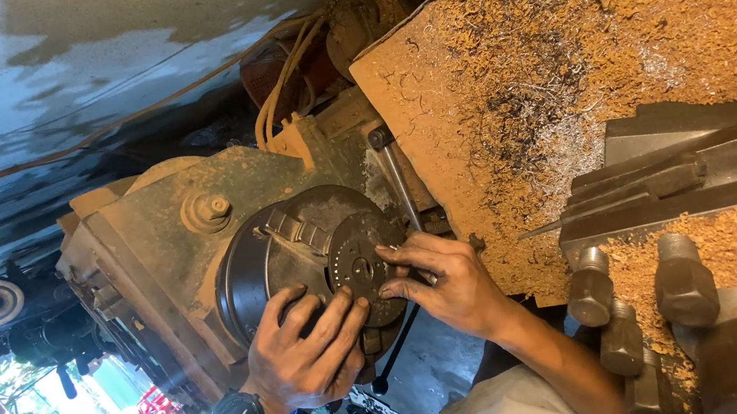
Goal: The person aligns and checks the fit of a metal gear within a lathe chuck.
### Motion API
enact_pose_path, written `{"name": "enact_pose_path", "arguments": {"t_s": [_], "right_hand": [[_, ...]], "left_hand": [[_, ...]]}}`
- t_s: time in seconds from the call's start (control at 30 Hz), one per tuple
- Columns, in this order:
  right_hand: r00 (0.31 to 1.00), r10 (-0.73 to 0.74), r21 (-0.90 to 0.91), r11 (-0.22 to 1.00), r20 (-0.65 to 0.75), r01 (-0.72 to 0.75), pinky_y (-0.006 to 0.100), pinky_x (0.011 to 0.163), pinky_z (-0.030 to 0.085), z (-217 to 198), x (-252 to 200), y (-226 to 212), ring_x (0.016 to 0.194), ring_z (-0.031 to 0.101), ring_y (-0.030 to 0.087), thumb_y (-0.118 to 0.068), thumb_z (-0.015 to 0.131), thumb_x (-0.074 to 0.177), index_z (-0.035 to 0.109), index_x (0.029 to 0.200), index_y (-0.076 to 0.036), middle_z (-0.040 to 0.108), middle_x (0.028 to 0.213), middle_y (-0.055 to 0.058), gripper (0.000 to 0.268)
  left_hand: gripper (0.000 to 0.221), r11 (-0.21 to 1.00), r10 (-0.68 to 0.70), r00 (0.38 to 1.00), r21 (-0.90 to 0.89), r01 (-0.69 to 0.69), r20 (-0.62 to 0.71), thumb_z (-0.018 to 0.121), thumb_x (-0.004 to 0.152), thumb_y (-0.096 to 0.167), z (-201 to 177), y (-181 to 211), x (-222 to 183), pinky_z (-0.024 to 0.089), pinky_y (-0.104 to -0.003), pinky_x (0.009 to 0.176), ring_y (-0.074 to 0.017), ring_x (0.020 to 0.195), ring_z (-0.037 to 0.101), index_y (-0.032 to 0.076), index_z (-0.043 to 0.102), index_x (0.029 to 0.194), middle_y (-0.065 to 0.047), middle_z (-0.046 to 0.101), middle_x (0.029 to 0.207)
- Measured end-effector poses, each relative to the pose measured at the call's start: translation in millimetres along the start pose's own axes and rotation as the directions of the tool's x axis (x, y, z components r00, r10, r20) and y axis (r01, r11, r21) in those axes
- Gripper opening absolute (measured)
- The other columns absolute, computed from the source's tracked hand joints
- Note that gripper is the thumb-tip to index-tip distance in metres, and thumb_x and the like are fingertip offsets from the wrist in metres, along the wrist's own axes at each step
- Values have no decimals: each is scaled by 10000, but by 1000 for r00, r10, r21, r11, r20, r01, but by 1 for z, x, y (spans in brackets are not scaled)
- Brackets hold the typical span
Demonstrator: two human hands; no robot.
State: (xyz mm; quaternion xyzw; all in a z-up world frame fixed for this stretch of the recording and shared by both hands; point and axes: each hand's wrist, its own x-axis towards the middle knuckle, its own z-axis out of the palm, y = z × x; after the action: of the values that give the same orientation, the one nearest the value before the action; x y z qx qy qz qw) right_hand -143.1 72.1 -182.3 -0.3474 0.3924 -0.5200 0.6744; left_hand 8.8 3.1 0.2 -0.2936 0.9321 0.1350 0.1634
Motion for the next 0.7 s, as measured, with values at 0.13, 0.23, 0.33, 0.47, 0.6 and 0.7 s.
{"name": "enact_pose_path", "arguments": {"t_s": [0.13,0.23,0.33,0.47,0.6,0.7], "right_hand": [[1000,-19,11,1000,-9,19,283,672,551,0,0,1,770,679,135,-75,869,770,730,1200,7,672,850,73,459],[1000,-16,31,999,3,16,280,675,560,0,0,2,772,677,131,-70,864,779,730,1207,1,687,860,62,454],[1000,-13,14,1000,8,13,284,675,556,-1,0,1,773,672,134,-66,865,771,731,1204,2,686,858,65,459],[1000,2,13,1000,11,-2,286,676,553,-1,0,1,771,671,130,-75,869,772,732,1206,-7,687,857,67,460],[1000,-13,18,1000,11,12,297,676,550,-2,0,2,767,673,146,-76,865,778,730,1210,-10,680,854,75,457],[999,-41,0,999,15,41,303,675,549,-3,0,2,754,671,166,-73,856,788,730,1213,-11,664,844,87,447]], "left_hand": [[415,1000,-1,1000,-1,1,-7,733,788,244,2,0,-2,521,-502,925,-266,955,621,63,751,1162,-102,707,1187],[410,1000,-11,1000,-7,10,-19,734,805,251,4,0,-3,524,-499,931,-257,952,620,65,750,1170,-98,707,1190],[410,1000,-7,1000,-9,7,-13,727,794,242,1,1,0,526,-495,923,-258,943,623,66,752,1163,-101,708,1180],[410,1000,-10,1000,9,10,-6,724,776,216,1,1,1,527,-493,927,-257,944,625,69,753,1158,-101,707,1175],[420,1000,-15,1000,16,15,1,721,759,195,-1,2,3,525,-494,929,-268,947,627,69,753,1159,-103,707,1173],[434,1000,-14,1000,18,13,9,725,752,208,-1,3,5,520,-505,924,-281,939,625,62,750,1160,-112,704,1160]]}}
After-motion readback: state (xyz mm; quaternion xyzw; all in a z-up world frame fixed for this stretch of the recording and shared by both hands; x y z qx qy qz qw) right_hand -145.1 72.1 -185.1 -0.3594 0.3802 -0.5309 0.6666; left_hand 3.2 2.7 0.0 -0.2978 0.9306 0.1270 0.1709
